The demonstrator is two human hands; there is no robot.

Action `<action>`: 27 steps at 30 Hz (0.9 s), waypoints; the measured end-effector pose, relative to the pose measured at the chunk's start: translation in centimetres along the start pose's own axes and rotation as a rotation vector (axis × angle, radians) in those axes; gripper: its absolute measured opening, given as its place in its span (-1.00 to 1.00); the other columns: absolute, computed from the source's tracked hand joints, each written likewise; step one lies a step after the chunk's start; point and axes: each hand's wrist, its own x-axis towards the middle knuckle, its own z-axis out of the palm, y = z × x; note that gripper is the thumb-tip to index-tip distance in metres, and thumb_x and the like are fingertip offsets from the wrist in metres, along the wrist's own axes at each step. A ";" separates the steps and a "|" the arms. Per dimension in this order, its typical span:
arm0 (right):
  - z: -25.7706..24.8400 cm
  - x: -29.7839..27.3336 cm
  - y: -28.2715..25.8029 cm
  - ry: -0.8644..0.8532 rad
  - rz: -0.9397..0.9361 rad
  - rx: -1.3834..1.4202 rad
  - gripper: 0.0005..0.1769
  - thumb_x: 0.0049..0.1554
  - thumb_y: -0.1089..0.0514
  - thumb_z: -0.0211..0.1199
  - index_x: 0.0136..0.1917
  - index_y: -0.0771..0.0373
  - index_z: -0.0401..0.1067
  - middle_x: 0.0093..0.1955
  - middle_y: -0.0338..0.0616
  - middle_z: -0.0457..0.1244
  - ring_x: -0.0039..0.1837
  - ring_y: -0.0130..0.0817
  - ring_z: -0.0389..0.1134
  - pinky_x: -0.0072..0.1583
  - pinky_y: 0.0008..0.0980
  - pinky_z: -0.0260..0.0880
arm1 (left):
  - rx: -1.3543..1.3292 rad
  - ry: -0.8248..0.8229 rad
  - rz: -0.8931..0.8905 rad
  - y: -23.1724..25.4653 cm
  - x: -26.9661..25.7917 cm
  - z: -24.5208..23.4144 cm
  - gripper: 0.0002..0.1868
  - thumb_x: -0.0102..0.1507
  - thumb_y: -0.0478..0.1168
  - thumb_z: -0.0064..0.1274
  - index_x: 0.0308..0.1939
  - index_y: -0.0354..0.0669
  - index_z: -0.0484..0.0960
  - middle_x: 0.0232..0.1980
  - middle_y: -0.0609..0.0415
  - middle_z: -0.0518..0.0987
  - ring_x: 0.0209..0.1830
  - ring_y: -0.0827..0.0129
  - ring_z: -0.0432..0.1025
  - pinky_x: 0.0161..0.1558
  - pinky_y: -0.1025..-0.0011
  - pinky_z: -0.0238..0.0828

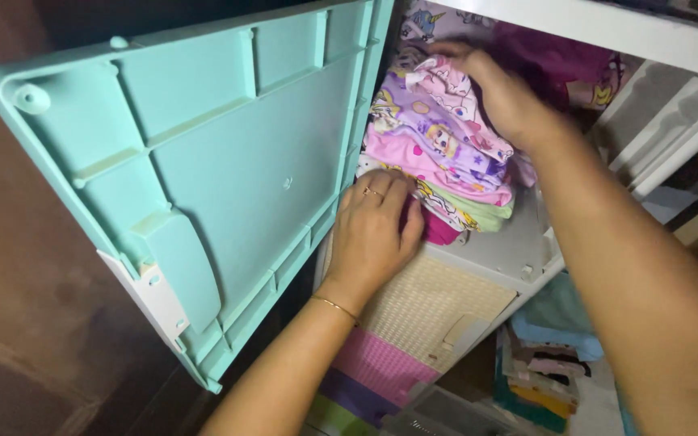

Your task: Organizes and rearranges folded clothes inside a plastic storage cabinet.

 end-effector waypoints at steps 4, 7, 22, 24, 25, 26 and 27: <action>1.8 1.4 0.0 -0.020 0.104 0.237 -0.26 0.31 -0.30 -0.27 0.49 0.16 0.31 0.58 -0.10 0.15 0.62 -0.30 0.09 0.60 -0.32 -0.13 | -0.002 -0.021 -0.062 -1.5 0.3 1.4 -0.74 0.23 -0.22 0.09 -0.07 -0.32 0.57 -0.03 -0.19 0.58 0.07 -0.05 0.44 0.13 0.08 0.35; 3.6 2.2 1.3 -0.127 0.095 0.072 -0.28 0.32 -0.30 -0.36 0.47 0.06 0.33 0.58 -0.20 0.12 0.61 -0.32 0.04 0.57 -0.29 -0.12 | 0.004 -0.046 -0.124 -2.3 0.4 1.7 -0.81 0.26 -0.24 0.06 -0.12 -0.29 0.59 -0.08 -0.20 0.58 0.04 -0.07 0.44 0.11 0.04 0.36; 6.7 -7.4 -11.5 0.169 -0.495 -0.780 -0.66 0.27 0.26 0.08 0.28 0.28 0.46 0.24 0.03 0.29 0.36 -0.04 0.25 0.33 0.05 0.20 | -0.263 -0.465 -0.028 0.7 -10.0 1.7 -0.80 0.32 -0.15 0.05 -0.26 -0.20 0.65 -0.19 -0.09 0.66 -0.17 0.03 0.54 -0.01 0.13 0.47; 7.5 -10.2 -15.2 -0.030 -0.525 -0.558 -0.78 0.20 0.26 0.16 0.10 0.28 0.52 0.06 -0.03 0.35 0.15 -0.15 0.37 0.18 -0.09 0.38 | -0.324 -0.679 -0.115 1.4 -11.4 1.9 -0.77 0.33 -0.12 0.05 -0.25 -0.19 0.68 -0.18 -0.08 0.68 -0.13 0.01 0.55 -0.03 0.11 0.46; 7.1 -10.3 -15.3 -0.028 -0.529 -0.557 -0.78 0.20 0.26 0.16 0.10 0.28 0.52 0.06 -0.03 0.35 0.15 -0.15 0.37 0.18 -0.09 0.38 | -0.320 -0.677 -0.114 1.7 -11.4 2.1 -0.77 0.33 -0.12 0.05 -0.25 -0.19 0.68 -0.18 -0.08 0.68 -0.13 0.01 0.55 -0.03 0.11 0.46; 6.8 -10.4 -15.3 -0.045 -0.559 -0.496 -0.84 0.21 0.21 0.23 0.05 0.28 0.53 0.05 -0.05 0.36 0.11 -0.20 0.40 0.15 -0.16 0.44 | -0.364 -0.697 -0.161 1.9 -11.3 2.3 -0.77 0.32 -0.11 0.05 -0.18 -0.19 0.69 -0.17 -0.09 0.68 -0.12 0.00 0.55 -0.03 0.11 0.46; 6.6 -10.6 -15.4 -0.069 -0.587 -0.433 -0.87 0.22 0.17 0.29 0.01 0.27 0.53 0.04 -0.07 0.37 0.07 -0.24 0.43 0.11 -0.24 0.50 | -0.412 -0.716 -0.215 2.4 -11.5 2.5 -0.75 0.31 -0.11 0.06 -0.11 -0.19 0.69 -0.16 -0.10 0.68 -0.11 -0.01 0.55 -0.03 0.11 0.46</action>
